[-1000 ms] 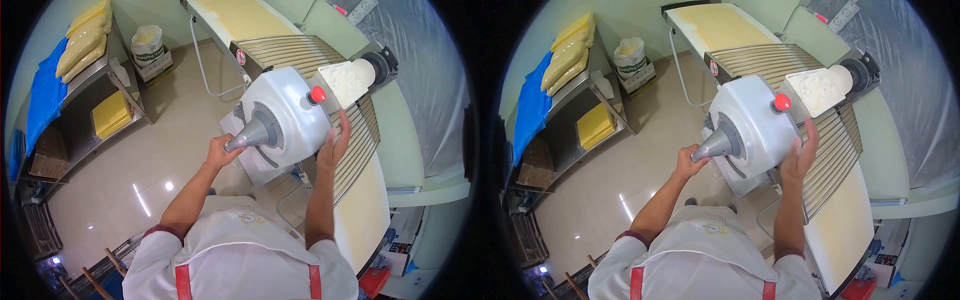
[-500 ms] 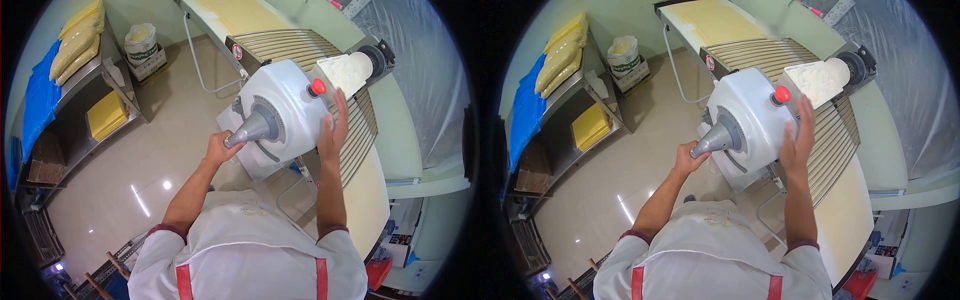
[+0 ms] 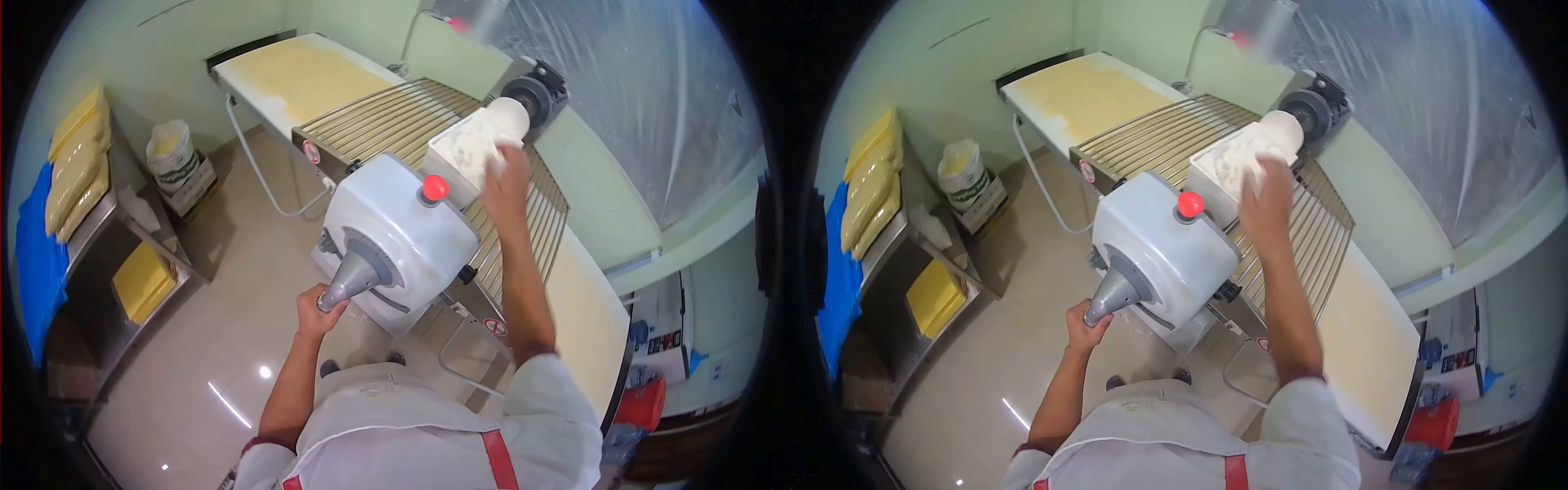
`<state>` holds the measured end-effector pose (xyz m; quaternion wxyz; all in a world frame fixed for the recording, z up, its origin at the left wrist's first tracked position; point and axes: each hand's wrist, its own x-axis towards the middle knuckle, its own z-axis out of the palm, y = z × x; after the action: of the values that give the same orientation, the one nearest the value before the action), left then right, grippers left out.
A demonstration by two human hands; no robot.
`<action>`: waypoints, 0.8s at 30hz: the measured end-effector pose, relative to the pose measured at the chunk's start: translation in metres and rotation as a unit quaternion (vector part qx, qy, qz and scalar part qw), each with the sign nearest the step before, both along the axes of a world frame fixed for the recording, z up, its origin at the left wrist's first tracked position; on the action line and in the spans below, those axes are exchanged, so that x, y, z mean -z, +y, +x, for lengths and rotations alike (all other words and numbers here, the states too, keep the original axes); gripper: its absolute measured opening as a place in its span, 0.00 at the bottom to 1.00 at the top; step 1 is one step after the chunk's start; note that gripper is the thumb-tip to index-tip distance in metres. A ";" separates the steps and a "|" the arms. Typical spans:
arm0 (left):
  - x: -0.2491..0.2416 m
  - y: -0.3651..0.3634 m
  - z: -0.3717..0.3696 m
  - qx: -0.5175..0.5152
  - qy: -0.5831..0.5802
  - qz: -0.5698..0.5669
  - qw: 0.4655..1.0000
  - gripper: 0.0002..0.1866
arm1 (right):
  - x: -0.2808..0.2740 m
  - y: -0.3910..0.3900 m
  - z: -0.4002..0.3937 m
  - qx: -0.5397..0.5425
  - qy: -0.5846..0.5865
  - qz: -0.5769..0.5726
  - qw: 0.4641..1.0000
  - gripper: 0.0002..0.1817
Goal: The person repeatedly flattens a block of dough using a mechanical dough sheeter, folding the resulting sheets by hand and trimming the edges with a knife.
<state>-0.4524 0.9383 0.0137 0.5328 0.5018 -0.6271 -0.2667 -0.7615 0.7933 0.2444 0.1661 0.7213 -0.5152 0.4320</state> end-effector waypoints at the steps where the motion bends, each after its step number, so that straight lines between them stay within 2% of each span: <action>1: -0.002 0.000 0.001 0.001 -0.007 0.010 1.000 0.16 | -0.011 -0.031 -0.001 0.042 0.068 -0.015 0.997 0.22; 2: -0.001 0.000 0.000 0.006 0.005 0.017 1.000 0.16 | -0.022 -0.056 0.000 0.119 0.129 0.074 0.982 0.21; 5: 0.005 0.001 0.000 0.003 0.034 0.027 0.999 0.17 | -0.016 -0.109 -0.021 0.196 0.221 0.206 0.933 0.18; 8: 0.011 -0.001 -0.001 -0.009 0.038 0.004 0.999 0.18 | -0.001 -0.132 -0.040 0.171 0.243 0.206 0.932 0.14; 11: 0.013 -0.001 -0.002 -0.015 0.029 0.008 0.999 0.19 | 0.007 -0.146 -0.053 0.142 0.205 0.196 0.948 0.13; 12: 0.012 0.002 -0.003 -0.005 0.039 0.043 0.998 0.20 | 0.004 -0.146 -0.049 0.157 0.193 0.194 0.949 0.14; 14: 0.006 0.007 0.002 0.019 0.049 0.114 0.992 0.24 | 0.003 -0.169 -0.058 0.121 0.217 0.219 0.944 0.15; 15: 0.005 0.012 0.004 -0.001 0.069 0.077 0.995 0.29 | -0.005 -0.172 -0.058 0.082 0.200 0.215 0.952 0.18; 16: 0.000 0.010 0.003 -0.013 0.089 0.038 0.995 0.35 | -0.013 -0.173 -0.061 0.028 -0.044 0.272 0.961 0.28; 17: -0.018 0.004 0.003 -0.023 0.069 0.001 0.997 0.38 | -0.019 -0.167 -0.059 -0.019 -0.222 0.227 0.948 0.29; 18: -0.042 0.001 0.004 -0.028 0.050 -0.033 0.998 0.40 | -0.022 -0.180 -0.079 -0.132 -0.432 0.367 0.813 0.26; 19: -0.069 -0.009 -0.001 -0.039 0.037 -0.064 0.996 0.38 | -0.016 -0.201 -0.096 -0.270 -0.572 0.405 0.660 0.23; 21: -0.123 -0.041 -0.013 -0.082 -0.012 -0.101 0.991 0.31 | -0.014 -0.143 -0.114 -0.530 -0.721 0.294 0.337 0.22; 23: -0.170 -0.073 -0.036 -0.103 -0.068 -0.119 0.985 0.27 | 0.024 -0.077 -0.149 -0.586 -0.742 0.189 0.265 0.18; 24: -0.188 -0.086 -0.053 -0.104 -0.100 -0.117 0.983 0.25 | 0.049 -0.029 -0.174 -0.517 -0.788 0.162 0.292 0.18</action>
<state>-0.5059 0.8519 0.2016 0.5471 0.5231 -0.6482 -0.0830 -0.9359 0.7641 0.1953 -0.6979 0.1635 0.0216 0.6970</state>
